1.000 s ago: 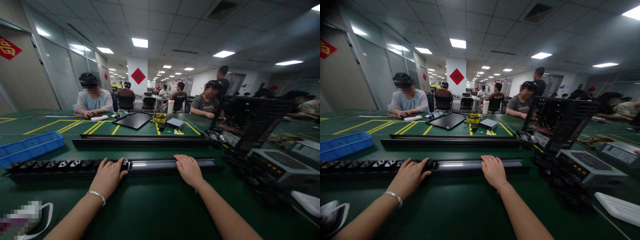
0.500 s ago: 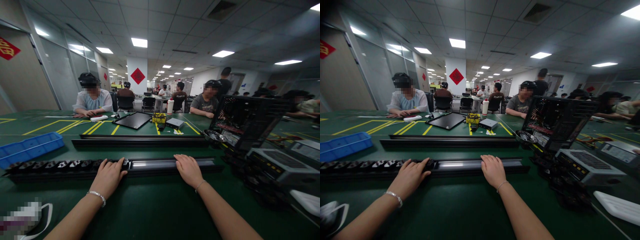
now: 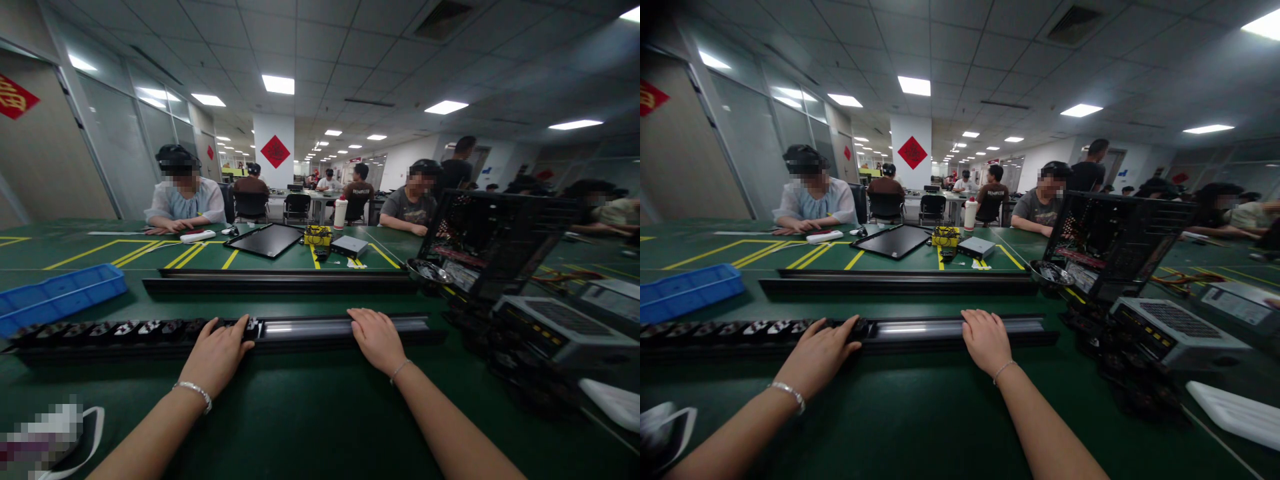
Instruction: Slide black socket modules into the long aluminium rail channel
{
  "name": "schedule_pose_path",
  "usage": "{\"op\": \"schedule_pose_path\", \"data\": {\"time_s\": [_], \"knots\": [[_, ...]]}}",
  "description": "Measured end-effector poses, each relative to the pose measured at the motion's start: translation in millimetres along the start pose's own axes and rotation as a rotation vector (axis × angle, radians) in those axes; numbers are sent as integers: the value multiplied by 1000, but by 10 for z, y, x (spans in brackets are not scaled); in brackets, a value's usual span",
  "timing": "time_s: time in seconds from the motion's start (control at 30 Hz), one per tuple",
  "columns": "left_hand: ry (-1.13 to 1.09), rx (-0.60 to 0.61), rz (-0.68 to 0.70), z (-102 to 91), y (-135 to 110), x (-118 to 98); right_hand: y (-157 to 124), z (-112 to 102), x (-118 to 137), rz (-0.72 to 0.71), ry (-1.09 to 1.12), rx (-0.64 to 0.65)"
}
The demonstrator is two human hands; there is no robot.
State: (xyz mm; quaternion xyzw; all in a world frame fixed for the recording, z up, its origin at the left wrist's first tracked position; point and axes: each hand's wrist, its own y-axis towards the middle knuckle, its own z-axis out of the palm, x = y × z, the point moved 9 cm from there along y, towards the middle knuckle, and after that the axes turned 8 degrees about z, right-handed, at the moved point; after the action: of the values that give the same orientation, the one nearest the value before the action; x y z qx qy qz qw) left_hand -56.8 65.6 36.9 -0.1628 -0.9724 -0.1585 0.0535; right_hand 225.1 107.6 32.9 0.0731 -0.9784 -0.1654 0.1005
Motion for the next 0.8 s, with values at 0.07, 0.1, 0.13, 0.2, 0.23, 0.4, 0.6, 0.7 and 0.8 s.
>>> {"op": "schedule_pose_path", "data": {"time_s": [0.07,0.1,0.13,0.2,0.23,0.4,0.6,0.7,0.8], "knots": [[-12,3,2,18,2,6,-2,3,-1,-1,2,2],[-18,0,4,21,2,8,-3,4,-1,-2,2,3],[-24,-5,4,22,1,10,-2,2,-3,0,2,2],[-29,-18,0,15,-1,13,0,0,-4,4,3,0],[-29,-21,-3,12,-3,13,1,0,-5,6,3,1],[-42,-20,-19,4,-5,18,5,5,-10,14,3,11],[-55,-3,-17,17,-2,21,-3,-11,-10,12,3,8],[-61,1,-20,13,-2,22,-6,-14,-5,9,-3,1],[-62,9,-22,9,-2,19,-6,-14,-2,7,-1,-2]]}}
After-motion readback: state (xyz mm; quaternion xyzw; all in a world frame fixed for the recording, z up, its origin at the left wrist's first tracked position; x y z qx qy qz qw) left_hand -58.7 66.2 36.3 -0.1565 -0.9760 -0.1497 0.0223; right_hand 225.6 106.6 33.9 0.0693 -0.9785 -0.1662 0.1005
